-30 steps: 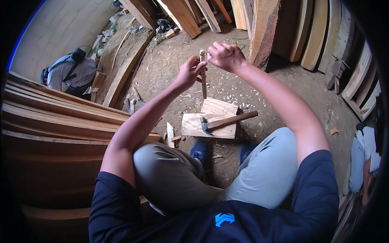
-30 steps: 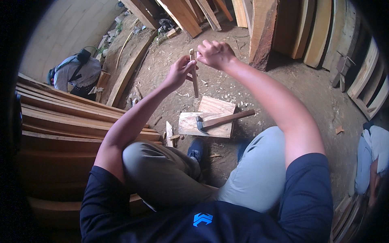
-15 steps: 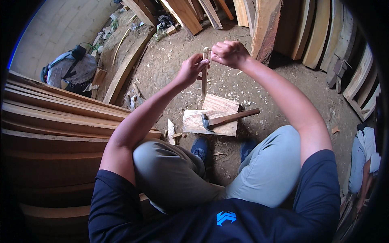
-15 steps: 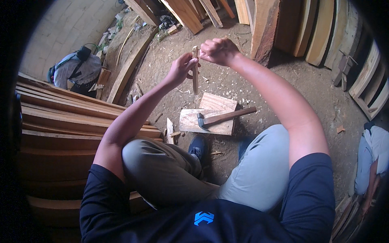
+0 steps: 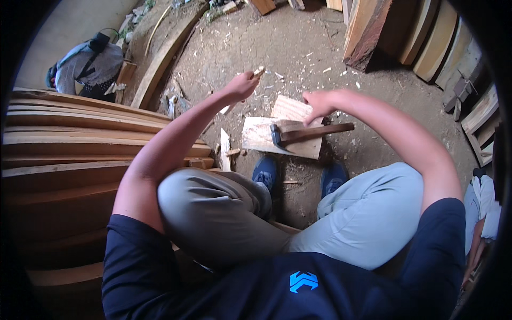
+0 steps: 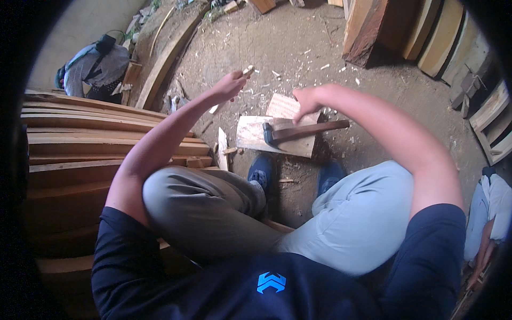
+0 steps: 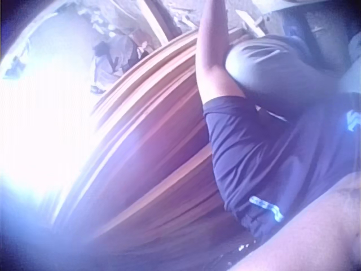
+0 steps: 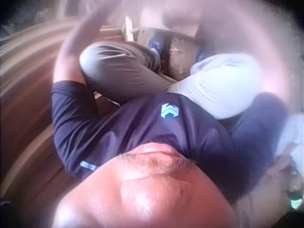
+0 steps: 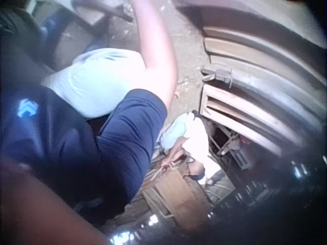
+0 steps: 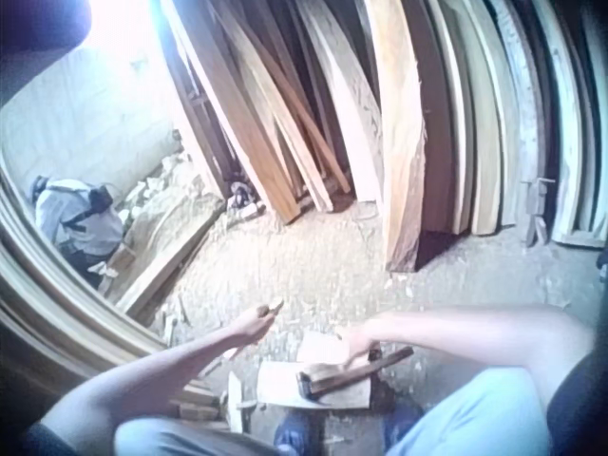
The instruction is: The person uses a hammer to chip and shape a small piece of wood held in the left hand. They repeatedly tap the wood against a larger block on the floor, removing small splinters and refining the edges.
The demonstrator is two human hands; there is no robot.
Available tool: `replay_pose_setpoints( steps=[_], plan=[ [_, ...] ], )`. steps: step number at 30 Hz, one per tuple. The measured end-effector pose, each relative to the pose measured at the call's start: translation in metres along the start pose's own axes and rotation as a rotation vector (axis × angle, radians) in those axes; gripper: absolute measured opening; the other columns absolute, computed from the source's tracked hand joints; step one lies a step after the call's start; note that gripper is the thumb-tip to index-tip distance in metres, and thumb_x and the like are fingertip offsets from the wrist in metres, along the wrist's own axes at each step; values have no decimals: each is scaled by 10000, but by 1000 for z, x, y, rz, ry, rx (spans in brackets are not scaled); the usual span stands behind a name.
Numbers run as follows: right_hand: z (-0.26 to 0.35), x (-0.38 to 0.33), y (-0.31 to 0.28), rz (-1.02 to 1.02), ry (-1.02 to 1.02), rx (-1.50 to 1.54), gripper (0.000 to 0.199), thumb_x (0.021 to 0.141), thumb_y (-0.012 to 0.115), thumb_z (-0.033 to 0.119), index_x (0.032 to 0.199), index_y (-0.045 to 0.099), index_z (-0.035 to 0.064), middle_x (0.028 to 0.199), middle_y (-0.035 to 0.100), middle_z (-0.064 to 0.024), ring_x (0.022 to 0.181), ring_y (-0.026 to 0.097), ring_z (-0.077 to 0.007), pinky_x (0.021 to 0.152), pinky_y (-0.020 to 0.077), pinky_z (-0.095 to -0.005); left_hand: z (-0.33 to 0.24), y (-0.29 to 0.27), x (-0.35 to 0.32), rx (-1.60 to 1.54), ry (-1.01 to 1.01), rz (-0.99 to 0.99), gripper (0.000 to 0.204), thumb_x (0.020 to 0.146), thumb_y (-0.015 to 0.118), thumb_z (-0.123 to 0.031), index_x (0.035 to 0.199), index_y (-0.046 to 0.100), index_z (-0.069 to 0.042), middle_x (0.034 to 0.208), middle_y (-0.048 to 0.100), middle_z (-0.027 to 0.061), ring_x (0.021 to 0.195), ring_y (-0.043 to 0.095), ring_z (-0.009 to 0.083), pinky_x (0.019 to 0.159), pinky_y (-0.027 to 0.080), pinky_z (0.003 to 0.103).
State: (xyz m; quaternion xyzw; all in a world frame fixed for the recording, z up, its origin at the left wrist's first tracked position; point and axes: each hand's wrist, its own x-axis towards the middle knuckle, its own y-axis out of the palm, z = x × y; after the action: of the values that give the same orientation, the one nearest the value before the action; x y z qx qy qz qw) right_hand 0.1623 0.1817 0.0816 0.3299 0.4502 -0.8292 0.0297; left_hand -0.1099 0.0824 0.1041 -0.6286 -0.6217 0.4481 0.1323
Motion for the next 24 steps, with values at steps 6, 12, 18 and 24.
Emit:
replay_pose_setpoints(
  steps=[6, 12, 18, 24],
  plan=[
    [19, -26, 71, 104, 76, -218, 936, 751, 884, 351, 1442, 348, 18, 1377, 511, -243, 1167, 610, -427, 985, 517, -481, 59, 34, -40, -12, -130, 241, 397, 1047, 538, -361, 1270, 519, -33, 926, 686, 93, 640, 621, 169, 501, 545, 351],
    [0, -15, 69, 156, 52, -139, 703, 803, 808, 162, 1370, 421, 10, 1341, 533, -248, 1176, 615, -414, 976, 530, -471, 54, 31, -51, 150, -209, 403, 455, 1064, 485, -398, 1335, 541, -37, 1021, 718, 191, 679, 695, 229, 543, 567, 397],
    [12, -18, 62, 30, -28, -105, 396, 829, 671, 109, 1193, 567, -10, 1184, 640, -232, 1133, 641, -383, 945, 527, -463, 86, 42, -18, 308, 13, 251, 503, 1080, 395, -416, 1319, 562, -6, 1204, 654, 292, 1150, 633, 417, 970, 480, 538],
    [9, -29, 27, -53, -60, -113, 281, 742, 585, 103, 993, 681, 18, 898, 706, -202, 889, 704, -355, 800, 556, -466, 43, 18, -8, 262, -48, 400, 417, 1058, 429, -242, 1406, 484, -21, 1048, 696, 172, 594, 690, 222, 496, 615, 349]
  ],
)
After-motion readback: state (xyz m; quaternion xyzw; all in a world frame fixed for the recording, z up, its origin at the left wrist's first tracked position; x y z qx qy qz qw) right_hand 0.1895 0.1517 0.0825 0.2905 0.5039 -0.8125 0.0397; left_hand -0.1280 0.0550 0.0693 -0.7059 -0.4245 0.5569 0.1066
